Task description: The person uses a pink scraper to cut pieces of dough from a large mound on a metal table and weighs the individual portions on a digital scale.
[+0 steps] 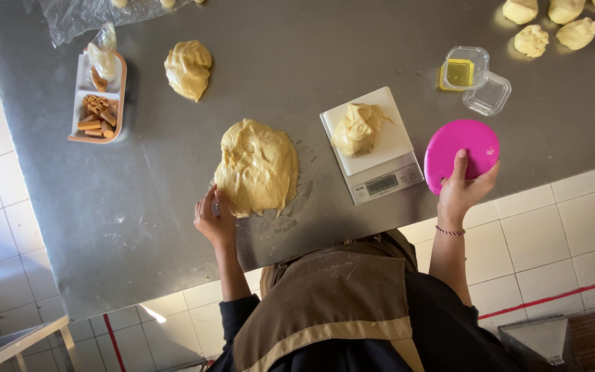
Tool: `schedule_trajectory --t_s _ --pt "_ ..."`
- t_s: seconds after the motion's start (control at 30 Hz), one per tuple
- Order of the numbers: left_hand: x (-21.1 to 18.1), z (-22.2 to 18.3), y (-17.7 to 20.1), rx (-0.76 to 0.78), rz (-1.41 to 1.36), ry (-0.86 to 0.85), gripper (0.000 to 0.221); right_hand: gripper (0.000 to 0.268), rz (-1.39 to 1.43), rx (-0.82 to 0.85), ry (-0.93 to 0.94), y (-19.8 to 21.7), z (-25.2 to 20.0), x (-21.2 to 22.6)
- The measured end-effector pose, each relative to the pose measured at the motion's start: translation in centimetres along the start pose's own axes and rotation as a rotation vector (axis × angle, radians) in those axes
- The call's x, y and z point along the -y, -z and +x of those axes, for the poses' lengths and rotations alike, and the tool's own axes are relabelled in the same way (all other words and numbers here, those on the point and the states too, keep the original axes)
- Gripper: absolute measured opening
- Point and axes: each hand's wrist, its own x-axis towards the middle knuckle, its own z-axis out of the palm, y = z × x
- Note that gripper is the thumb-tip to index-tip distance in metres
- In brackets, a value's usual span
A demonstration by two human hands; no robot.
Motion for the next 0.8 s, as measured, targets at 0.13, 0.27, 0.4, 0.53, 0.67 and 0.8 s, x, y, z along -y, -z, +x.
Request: schedule_trajectory --t_s 0.13,0.27,0.4,0.53,0.67,0.8 --pt "-0.9 0.4 0.2 -0.005 0.089 -0.074 0.021 0.043 -0.028 -0.002 -0.027 -0.1 0.0 0.1" --pt "-1.3 0.9 0.6 0.053 0.021 0.248 0.025 0.044 -0.046 0.011 0.017 -0.9 -1.3 0.9" --pt "-2.6 -0.5 -0.5 -0.178 0.391 -0.202 0.047 0.044 -0.2 0.112 0.35 -3.1 -4.2 0.9" --pt "-5.7 -5.9 -1.1 -0.029 0.178 -0.261 0.04 0.018 -0.043 0.647 0.613 -7.5 -7.7 1.1" --pt "-7.0 -8.9 -1.6 0.145 0.111 -0.297 0.031 0.017 -0.011 1.307 0.863 -12.2 -10.4 2.1" --pt "-6.9 -9.6 -1.6 0.138 0.137 -0.293 0.036 0.006 -0.073 1.455 1.032 -16.5 -10.3 3.7"
